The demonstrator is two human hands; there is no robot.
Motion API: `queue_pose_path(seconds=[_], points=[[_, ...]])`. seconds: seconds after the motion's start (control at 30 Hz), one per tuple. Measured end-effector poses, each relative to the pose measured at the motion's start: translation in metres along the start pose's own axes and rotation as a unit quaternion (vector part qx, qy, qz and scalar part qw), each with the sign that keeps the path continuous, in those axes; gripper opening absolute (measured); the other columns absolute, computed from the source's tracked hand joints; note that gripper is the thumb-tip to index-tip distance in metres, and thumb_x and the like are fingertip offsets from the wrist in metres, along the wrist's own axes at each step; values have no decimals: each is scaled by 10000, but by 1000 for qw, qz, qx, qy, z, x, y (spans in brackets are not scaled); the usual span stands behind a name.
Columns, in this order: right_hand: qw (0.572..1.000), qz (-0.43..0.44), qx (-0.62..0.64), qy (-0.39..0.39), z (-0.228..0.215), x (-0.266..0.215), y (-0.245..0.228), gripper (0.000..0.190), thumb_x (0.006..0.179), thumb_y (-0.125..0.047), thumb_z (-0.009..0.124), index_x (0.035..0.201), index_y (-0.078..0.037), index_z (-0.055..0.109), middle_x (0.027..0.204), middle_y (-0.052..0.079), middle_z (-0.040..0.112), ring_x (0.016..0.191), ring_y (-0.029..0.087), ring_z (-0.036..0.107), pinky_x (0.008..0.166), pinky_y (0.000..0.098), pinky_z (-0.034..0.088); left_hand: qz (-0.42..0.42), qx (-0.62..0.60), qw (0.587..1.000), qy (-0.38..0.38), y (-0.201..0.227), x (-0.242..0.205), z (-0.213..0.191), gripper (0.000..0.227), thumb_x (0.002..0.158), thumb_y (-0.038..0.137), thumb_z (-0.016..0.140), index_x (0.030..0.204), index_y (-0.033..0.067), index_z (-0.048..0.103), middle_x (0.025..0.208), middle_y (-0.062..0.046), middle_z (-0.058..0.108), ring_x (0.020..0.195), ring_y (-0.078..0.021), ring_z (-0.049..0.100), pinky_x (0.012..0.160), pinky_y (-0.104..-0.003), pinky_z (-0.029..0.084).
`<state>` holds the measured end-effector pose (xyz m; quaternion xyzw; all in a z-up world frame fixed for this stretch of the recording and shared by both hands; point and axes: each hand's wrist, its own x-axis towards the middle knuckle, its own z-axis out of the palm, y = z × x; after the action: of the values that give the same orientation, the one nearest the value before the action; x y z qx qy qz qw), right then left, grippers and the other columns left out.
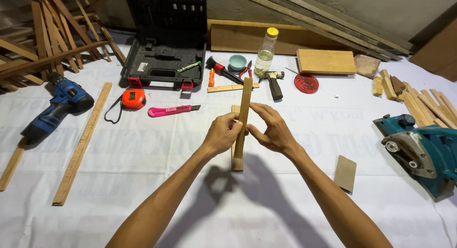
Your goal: Measuring, marking, and assembling wood slats on a workshop table.
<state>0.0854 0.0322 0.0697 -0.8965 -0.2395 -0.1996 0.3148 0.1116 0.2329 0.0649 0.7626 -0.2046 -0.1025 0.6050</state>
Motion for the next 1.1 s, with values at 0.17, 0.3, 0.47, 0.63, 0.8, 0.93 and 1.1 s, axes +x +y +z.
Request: queue_pose_path(seconds=[0.17,0.3,0.47,0.63,0.8,0.93,1.1], points=[[996,-38,-35,73,6,6,0,750,822,-334,836,1421,-2,531,1335,212,627,1220,375,617,1033,465,490,-29,59,998,-5,17,-3,-14,292,951,213,543,1108,24,701,767,-74,753,689,-136,721,668,-323,589],[992,-37,-48,112,21,8,5,697,797,-348,866,1326,20,602,1242,219,670,1169,362,635,1019,479,479,-44,112,993,-18,30,-12,-32,307,956,255,523,1052,36,717,679,-47,704,632,-102,685,603,-306,563],[988,-30,-14,151,29,15,-1,430,826,-326,871,1093,-38,696,1032,117,733,1007,281,670,944,445,496,-53,156,986,-27,47,-20,-53,320,958,274,527,1076,67,741,631,-37,645,563,-101,600,549,-308,504],[984,-2,-5,180,34,19,6,308,831,-321,894,896,-90,700,855,40,725,851,205,671,864,413,500,-37,168,984,-36,46,-26,-69,355,942,239,495,1150,83,736,605,-14,607,526,-82,552,509,-307,482],[972,71,40,219,17,15,5,552,740,-353,931,1015,-26,581,996,140,601,919,252,605,823,406,528,-125,178,975,-38,73,-30,-56,373,945,254,481,1213,118,701,625,-35,615,526,-116,593,531,-338,535],[962,-140,-58,227,-33,14,-2,666,808,-295,870,1328,9,583,1324,217,561,1193,367,568,1003,453,482,-80,244,966,-37,69,-20,-32,364,967,295,535,1222,137,740,679,-94,684,607,-167,622,643,-385,544],[976,-174,-130,4,-65,-13,38,373,812,-220,849,1156,-136,733,1093,56,709,1059,238,670,986,424,493,-4,319,947,-43,51,-16,11,417,869,335,701,1260,197,658,932,-81,772,818,-252,716,777,-439,564]])
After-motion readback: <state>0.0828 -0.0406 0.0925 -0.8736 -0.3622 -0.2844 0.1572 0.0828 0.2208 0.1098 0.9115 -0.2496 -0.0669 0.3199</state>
